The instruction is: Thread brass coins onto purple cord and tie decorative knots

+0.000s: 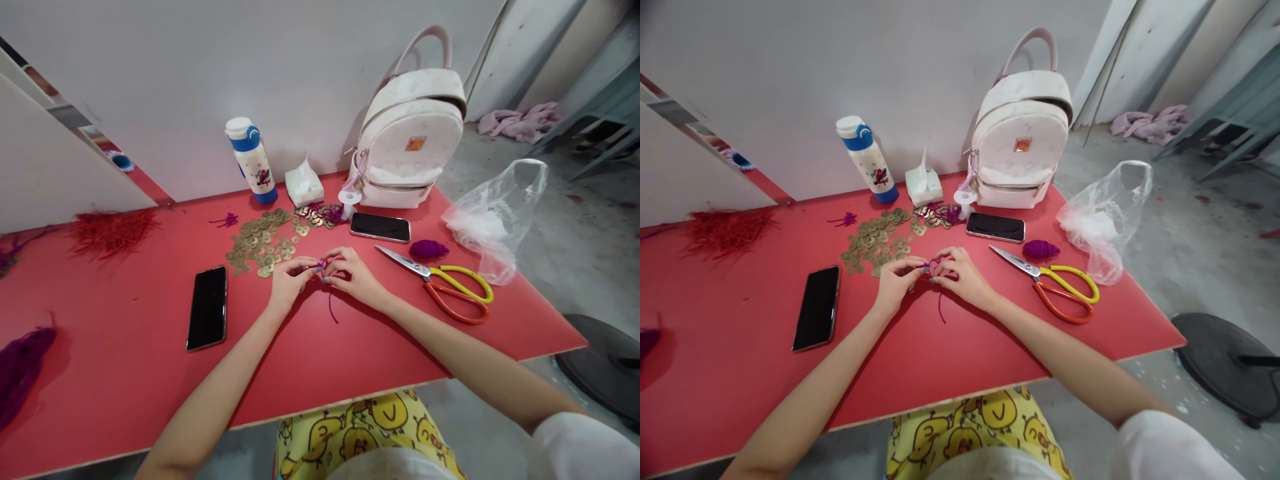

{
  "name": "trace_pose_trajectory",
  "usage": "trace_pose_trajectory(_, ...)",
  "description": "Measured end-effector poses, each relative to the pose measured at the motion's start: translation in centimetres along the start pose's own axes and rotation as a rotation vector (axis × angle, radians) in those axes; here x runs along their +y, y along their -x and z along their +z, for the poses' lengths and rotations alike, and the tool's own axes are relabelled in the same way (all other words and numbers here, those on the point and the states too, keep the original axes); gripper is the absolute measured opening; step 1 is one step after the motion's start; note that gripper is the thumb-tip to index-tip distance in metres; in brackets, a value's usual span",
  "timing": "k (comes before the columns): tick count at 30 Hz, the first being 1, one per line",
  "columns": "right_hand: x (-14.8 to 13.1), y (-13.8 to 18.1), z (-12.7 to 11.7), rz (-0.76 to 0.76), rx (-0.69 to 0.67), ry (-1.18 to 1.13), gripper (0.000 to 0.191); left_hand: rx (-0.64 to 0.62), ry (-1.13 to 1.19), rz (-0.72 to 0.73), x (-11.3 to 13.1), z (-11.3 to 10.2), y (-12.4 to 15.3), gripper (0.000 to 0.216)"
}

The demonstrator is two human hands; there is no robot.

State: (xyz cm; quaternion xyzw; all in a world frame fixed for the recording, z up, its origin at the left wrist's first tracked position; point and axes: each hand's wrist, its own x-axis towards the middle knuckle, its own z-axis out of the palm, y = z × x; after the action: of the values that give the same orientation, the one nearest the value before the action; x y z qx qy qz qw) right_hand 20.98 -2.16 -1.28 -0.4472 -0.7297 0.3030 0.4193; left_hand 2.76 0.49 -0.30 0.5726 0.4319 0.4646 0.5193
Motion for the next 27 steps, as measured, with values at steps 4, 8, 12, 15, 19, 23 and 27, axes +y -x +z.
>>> trace_pose_trajectory(4, 0.0, 0.1, 0.0, -0.006, -0.031, 0.052, 0.005, 0.007, 0.039, -0.101, 0.2, 0.2, 0.2, 0.018)
trace_pose_trajectory(8, -0.1, 0.2, 0.1, -0.004, -0.042, 0.097, 0.006, -0.010, 0.090, -0.115, 0.3, 0.4, 0.4, 0.017)
trace_pose_trajectory(12, -0.1, 0.1, 0.2, 0.004, -0.035, 0.089, 0.005, -0.005, 0.084, -0.072, 0.3, 0.4, 0.3, 0.015)
trace_pose_trajectory(15, -0.1, 0.0, 0.0, 0.012, 0.022, -0.005, 0.013, -0.004, 0.045, -0.054, 0.4, 0.4, 0.3, 0.015)
trace_pose_trajectory(19, -0.2, -0.2, -0.5, 0.119, 0.019, -0.342, 0.023, -0.032, -0.035, -0.071, 0.6, 0.4, 0.3, 0.017)
trace_pose_trajectory(23, -0.5, -0.3, -0.8, 0.247, 0.025, -0.578, 0.027, -0.036, -0.093, -0.058, 0.2, 0.5, 0.2, 0.014)
trace_pose_trajectory(27, -0.8, -0.3, -1.0, 0.291, 0.065, -0.600, 0.034, -0.042, -0.091, -0.060, -0.1, 0.6, 0.2, 0.011)
